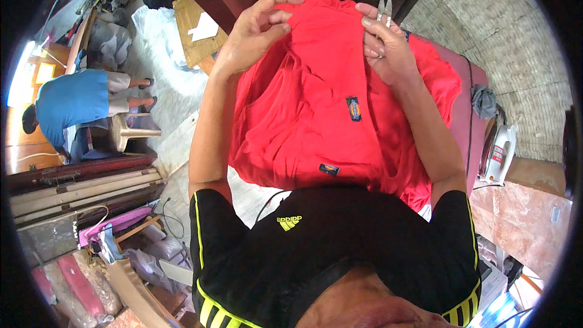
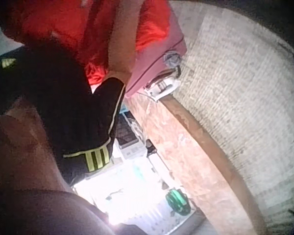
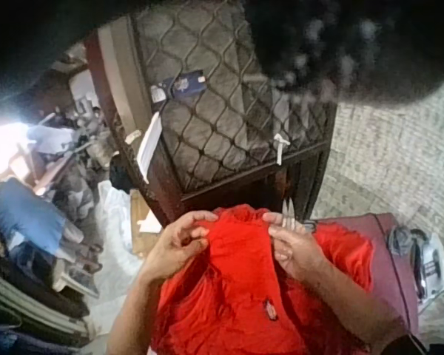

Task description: The person uses a small pair of scissors to trim loose threads and tags from a stack of red garments. The person repeatedly picks up a garment, snips a specific area, and places it back on the pile.

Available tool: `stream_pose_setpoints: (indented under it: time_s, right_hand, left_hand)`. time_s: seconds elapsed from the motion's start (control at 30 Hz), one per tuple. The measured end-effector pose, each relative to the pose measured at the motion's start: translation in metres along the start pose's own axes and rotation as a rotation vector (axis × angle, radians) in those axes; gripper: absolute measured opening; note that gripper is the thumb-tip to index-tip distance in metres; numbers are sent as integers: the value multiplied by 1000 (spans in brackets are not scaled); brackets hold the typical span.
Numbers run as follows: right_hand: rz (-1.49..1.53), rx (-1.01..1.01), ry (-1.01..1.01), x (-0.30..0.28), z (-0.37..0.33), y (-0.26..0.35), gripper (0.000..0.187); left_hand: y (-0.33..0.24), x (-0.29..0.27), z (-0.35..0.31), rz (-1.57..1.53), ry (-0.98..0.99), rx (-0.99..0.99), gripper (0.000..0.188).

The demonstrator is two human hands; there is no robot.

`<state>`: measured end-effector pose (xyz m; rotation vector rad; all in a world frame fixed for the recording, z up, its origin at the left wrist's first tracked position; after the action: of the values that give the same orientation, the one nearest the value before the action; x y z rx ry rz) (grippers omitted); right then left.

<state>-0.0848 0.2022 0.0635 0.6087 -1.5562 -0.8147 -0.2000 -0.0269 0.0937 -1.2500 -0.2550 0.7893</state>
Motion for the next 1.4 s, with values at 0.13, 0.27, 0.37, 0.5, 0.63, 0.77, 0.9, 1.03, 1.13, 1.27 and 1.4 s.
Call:
stream_pose_setpoints:
  time_s: [0.13, 0.27, 0.37, 0.5, 0.63, 0.77, 0.9, 1.03, 1.13, 1.27, 1.4]
  right_hand:
    - [-46, -18, 54, 4, -2, -4, 23]
    - [-139, -60, 87, 10, -8, -8, 26]
    - [-223, -75, 102, 16, -13, -12, 29]
    - [-333, -68, 127, 21, -19, -14, 31]
    - [-508, -143, 99, 24, -21, -18, 30]
    - [-634, -372, 103, 33, -27, -22, 29]
    - [-1108, -735, 138, 48, -41, -12, 32]
    - [-1122, -855, 87, 39, -31, -25, 30]
    - [-1120, -808, 83, 36, -30, -24, 24]
    - [-1179, -744, 115, 35, -31, -20, 13]
    - [-1096, -486, 78, 31, -30, -21, 5]
  left_hand:
    - [-8, 5, -9, -200, 2, -9, 52]
    - [-11, 22, -14, -251, -78, 8, 54]
    - [-13, 29, -18, -313, -94, -32, 55]
    - [-8, 37, -22, -235, -149, 41, 56]
    - [-9, 46, -27, -192, -211, 16, 50]
    - [-9, 52, -33, -145, -297, 6, 43]
    - [-13, 60, -36, -244, -368, -59, 37]
    - [-11, 64, -37, -254, -410, -46, 32]
    - [-9, 69, -40, -135, -440, 2, 27]
    - [-6, 77, -42, 2, -439, 75, 24]
    - [-5, 82, -39, -31, -395, 80, 24]
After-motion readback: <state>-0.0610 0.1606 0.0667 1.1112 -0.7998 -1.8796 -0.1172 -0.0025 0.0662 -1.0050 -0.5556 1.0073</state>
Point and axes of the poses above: each hand's wrist, its own z-axis towards the middle knuckle, its own x-axis out of the palm, y = z × x, the point moved 1 cm from there along z, towards the middle knuckle, and after that the axes turned 3 degrees about x, right-handed, at the moved point
